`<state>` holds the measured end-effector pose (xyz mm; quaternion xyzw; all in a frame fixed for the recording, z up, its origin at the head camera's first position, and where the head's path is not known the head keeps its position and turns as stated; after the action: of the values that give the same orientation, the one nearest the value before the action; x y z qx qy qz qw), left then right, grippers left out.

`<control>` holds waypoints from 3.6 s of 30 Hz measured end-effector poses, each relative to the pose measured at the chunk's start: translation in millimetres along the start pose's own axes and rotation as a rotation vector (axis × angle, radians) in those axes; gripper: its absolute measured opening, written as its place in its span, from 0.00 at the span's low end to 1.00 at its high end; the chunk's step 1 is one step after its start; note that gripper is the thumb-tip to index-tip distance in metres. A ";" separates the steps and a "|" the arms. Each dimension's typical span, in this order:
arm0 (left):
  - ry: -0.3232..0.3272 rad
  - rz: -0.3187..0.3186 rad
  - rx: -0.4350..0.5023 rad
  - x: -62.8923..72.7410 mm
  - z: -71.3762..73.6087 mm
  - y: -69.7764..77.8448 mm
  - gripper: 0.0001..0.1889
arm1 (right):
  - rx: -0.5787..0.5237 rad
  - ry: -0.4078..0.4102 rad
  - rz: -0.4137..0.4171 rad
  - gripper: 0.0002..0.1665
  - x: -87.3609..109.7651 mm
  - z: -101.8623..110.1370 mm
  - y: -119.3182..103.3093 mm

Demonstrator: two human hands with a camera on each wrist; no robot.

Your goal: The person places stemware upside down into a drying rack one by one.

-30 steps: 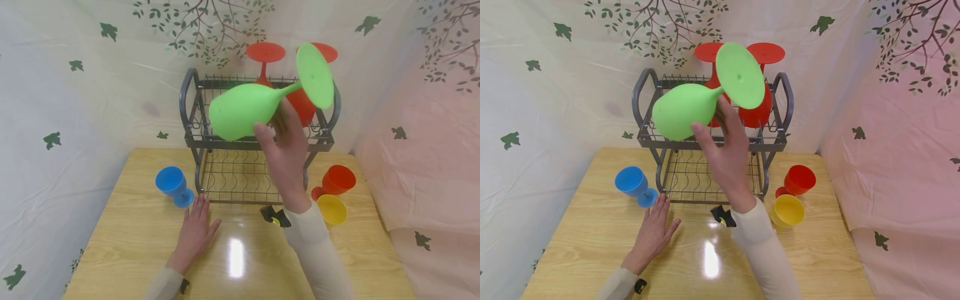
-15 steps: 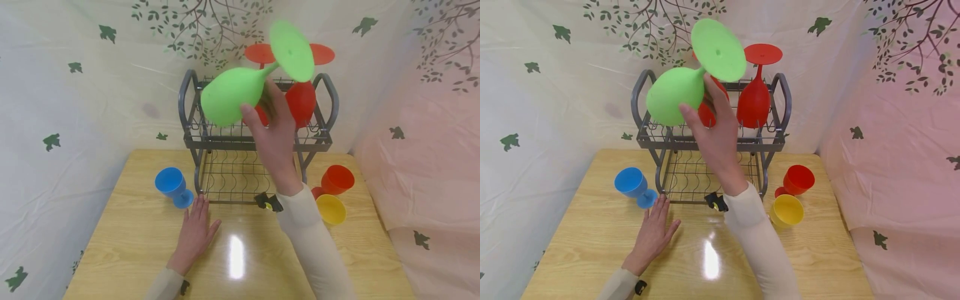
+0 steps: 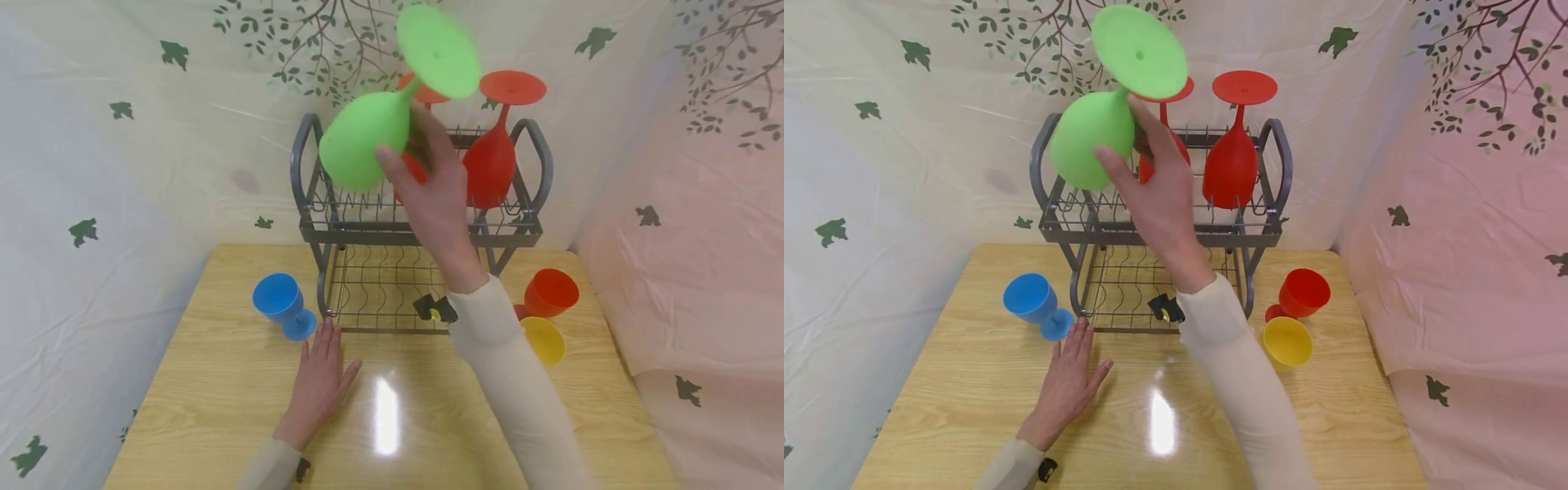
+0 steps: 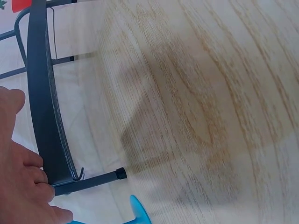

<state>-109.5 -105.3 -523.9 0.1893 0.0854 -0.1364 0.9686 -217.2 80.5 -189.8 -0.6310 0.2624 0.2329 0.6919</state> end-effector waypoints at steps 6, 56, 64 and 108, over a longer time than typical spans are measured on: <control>0.008 -0.002 -0.006 -0.2 -0.5 0.1 0.42 | 0.027 -0.067 -0.049 0.38 -9.3 -10.2 6.2; 0.012 -0.016 -0.009 -0.5 5.1 3.4 0.43 | 0.511 -0.495 -0.389 0.42 -37.5 -46.9 62.3; -0.006 -0.010 -0.025 -0.6 2.6 2.5 0.44 | 0.543 -0.518 -0.413 0.42 -37.1 -47.8 64.2; -0.020 0.025 -0.010 -0.7 1.8 3.1 0.45 | 0.294 -0.172 0.107 0.28 57.4 27.8 -2.0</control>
<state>-109.1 -103.0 -521.1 0.1841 0.0743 -0.1259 0.9720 -170.8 107.4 -224.1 -0.4859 0.2668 0.2815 0.7832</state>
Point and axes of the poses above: each hand's wrist, its own x-axis away from the middle knuckle, its own z-axis out of the back of the hand, y = z × x, the point moved 7 cm from there along -x, towards the middle knuckle, and after that the axes turned 2 degrees about x, right-handed, at the moved point
